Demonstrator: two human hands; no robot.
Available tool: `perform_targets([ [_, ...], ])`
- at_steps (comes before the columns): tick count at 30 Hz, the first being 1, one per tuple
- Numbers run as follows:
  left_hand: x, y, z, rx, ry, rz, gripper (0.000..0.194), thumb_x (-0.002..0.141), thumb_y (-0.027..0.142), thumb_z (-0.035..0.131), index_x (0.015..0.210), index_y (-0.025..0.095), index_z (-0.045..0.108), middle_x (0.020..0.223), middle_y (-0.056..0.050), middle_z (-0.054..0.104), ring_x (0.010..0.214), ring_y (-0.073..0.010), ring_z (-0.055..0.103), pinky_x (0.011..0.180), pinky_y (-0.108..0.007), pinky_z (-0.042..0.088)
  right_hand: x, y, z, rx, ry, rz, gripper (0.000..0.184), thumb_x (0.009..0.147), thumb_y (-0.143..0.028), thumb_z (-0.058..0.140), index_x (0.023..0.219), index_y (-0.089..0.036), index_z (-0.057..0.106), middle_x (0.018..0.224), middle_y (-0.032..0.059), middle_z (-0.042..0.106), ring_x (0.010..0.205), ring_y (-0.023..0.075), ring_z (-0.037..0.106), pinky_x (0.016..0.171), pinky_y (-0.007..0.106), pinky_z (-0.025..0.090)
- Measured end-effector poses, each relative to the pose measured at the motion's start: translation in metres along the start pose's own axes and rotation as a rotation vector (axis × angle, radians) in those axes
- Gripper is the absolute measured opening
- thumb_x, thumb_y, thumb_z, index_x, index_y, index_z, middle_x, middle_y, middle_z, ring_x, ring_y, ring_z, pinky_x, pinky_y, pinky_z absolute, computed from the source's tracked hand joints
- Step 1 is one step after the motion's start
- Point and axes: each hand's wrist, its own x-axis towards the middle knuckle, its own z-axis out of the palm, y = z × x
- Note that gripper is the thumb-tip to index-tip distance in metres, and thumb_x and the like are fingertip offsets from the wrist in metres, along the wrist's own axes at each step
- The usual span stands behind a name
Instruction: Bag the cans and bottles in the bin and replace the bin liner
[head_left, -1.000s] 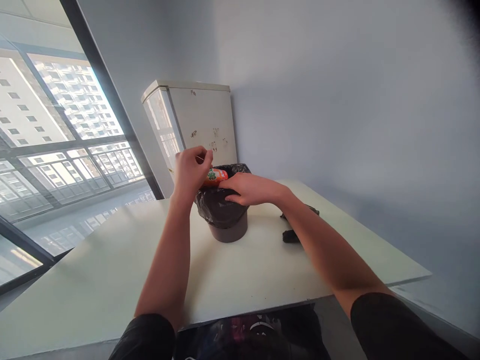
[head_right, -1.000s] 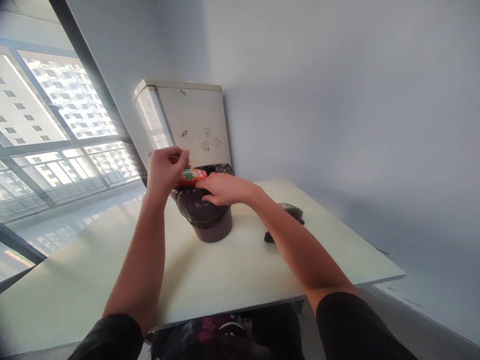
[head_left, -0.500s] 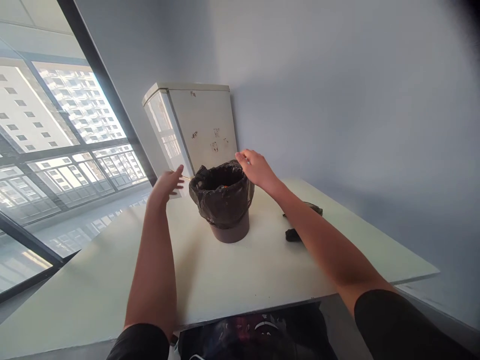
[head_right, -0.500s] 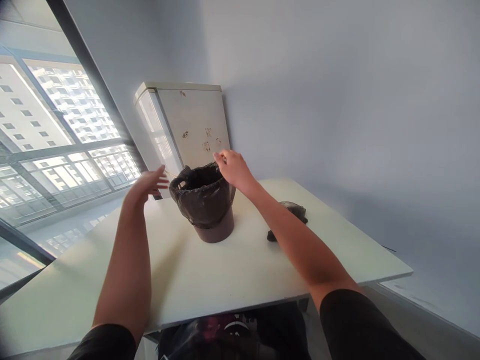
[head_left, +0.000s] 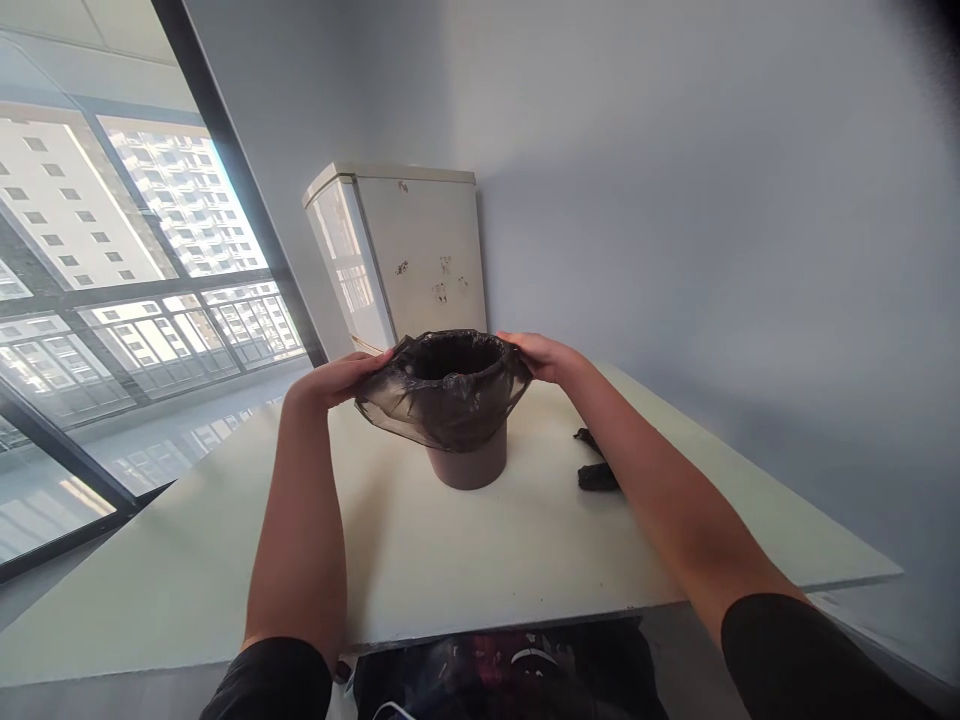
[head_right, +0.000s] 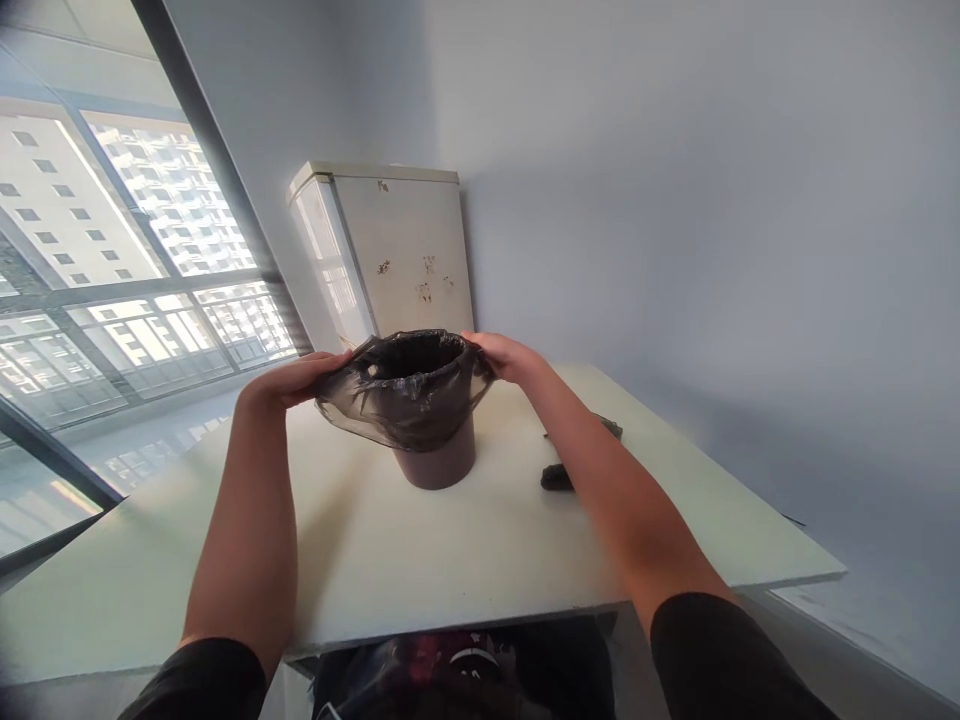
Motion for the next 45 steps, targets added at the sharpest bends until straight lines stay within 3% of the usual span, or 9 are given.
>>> perform_targets([
  [6, -0.017, -0.011, -0.022, -0.043, -0.196, 0.146, 0.058, 0.068, 0.070, 0.091, 0.057, 0.018, 0.065, 0.054, -0.001, 0.052, 0.048, -0.0101, 0.046, 0.044, -0.024, 0.041, -0.021, -0.019, -0.023, -0.054, 0.086, -0.055, 0.018, 0.082, -0.022, 0.087, 0.077, -0.016, 0.070, 0.072, 0.0069, 0.073, 0.065, 0.0181, 0.064, 0.057, 0.028, 0.051],
  [9, -0.018, -0.020, -0.028, -0.348, -0.018, 0.256, 0.054, 0.063, 0.059, 0.098, 0.057, 0.017, 0.064, 0.054, -0.002, 0.056, 0.046, -0.0109, 0.052, 0.041, -0.023, 0.046, -0.032, -0.028, -0.034, -0.020, 0.103, -0.117, 0.019, 0.085, -0.022, 0.086, 0.080, -0.017, 0.069, 0.073, 0.0043, 0.070, 0.065, 0.0153, 0.061, 0.059, 0.027, 0.051],
  [15, -0.005, -0.013, -0.030, -0.769, 0.305, 0.430, 0.054, 0.099, 0.041, 0.068, 0.056, 0.020, 0.043, 0.039, 0.007, 0.027, 0.029, -0.0027, 0.027, 0.029, -0.010, 0.032, -0.042, -0.039, -0.026, 0.280, -0.021, -0.350, 0.017, 0.085, -0.015, 0.081, 0.091, -0.018, 0.065, 0.075, -0.0012, 0.062, 0.061, 0.0106, 0.050, 0.060, 0.025, 0.049],
  [20, -0.004, 0.009, -0.022, -1.050, 0.415, 0.591, 0.024, 0.097, 0.027, 0.069, 0.074, 0.020, 0.065, 0.075, -0.002, 0.073, 0.075, -0.0124, 0.076, 0.077, -0.020, 0.067, -0.046, -0.044, -0.018, 0.439, 0.041, -0.441, 0.007, 0.086, -0.012, 0.070, 0.090, -0.017, 0.067, 0.072, -0.0007, 0.059, 0.062, 0.0121, 0.047, 0.062, 0.025, 0.048],
  [25, 0.002, 0.010, -0.016, -0.959, 0.550, 0.722, 0.031, 0.102, 0.047, 0.062, 0.085, 0.022, 0.068, 0.117, -0.009, 0.080, 0.122, -0.0265, 0.076, 0.108, -0.042, 0.063, -0.046, -0.045, -0.025, 0.445, 0.129, -0.495, 0.017, 0.089, -0.021, 0.075, 0.079, -0.020, 0.061, 0.074, 0.0005, 0.059, 0.069, 0.0146, 0.053, 0.075, 0.029, 0.052],
  [28, 0.012, 0.004, -0.020, -0.985, 0.646, 0.824, 0.033, 0.108, 0.049, 0.055, 0.089, 0.024, 0.068, 0.111, -0.003, 0.081, 0.115, -0.0190, 0.076, 0.107, -0.035, 0.062, -0.048, -0.045, -0.030, 0.495, 0.115, -0.523, 0.014, 0.085, -0.021, 0.078, 0.083, -0.021, 0.063, 0.082, 0.0010, 0.064, 0.079, 0.0158, 0.058, 0.082, 0.031, 0.053],
  [33, 0.013, 0.009, -0.018, -1.145, 0.558, 0.930, 0.022, 0.104, 0.040, 0.071, 0.089, 0.025, 0.066, 0.089, 0.004, 0.074, 0.081, -0.0064, 0.069, 0.083, -0.012, 0.057, -0.059, -0.046, -0.032, 0.480, 0.000, -0.566, 0.021, 0.073, -0.014, 0.081, 0.088, -0.022, 0.068, 0.098, 0.0002, 0.070, 0.099, 0.0169, 0.062, 0.090, 0.032, 0.053],
  [39, 0.000, 0.031, 0.001, -1.181, 0.425, 0.909, 0.026, 0.086, 0.006, 0.085, 0.094, 0.019, 0.065, 0.079, 0.004, 0.056, 0.066, -0.0052, 0.052, 0.072, -0.013, 0.052, -0.055, -0.045, -0.017, 0.341, 0.040, -0.598, 0.051, 0.054, -0.011, 0.094, 0.098, -0.020, 0.070, 0.092, -0.0009, 0.067, 0.094, 0.0177, 0.062, 0.091, 0.037, 0.055],
  [45, 0.003, 0.034, 0.003, -1.299, 0.346, 0.849, 0.027, 0.097, 0.005, 0.073, 0.088, 0.020, 0.053, 0.073, 0.006, 0.040, 0.058, -0.0048, 0.045, 0.057, -0.014, 0.042, -0.041, -0.039, -0.017, -0.025, 0.247, -0.502, 0.033, 0.068, -0.016, 0.088, 0.097, -0.017, 0.072, 0.097, 0.0062, 0.072, 0.091, 0.0203, 0.064, 0.080, 0.035, 0.055],
])
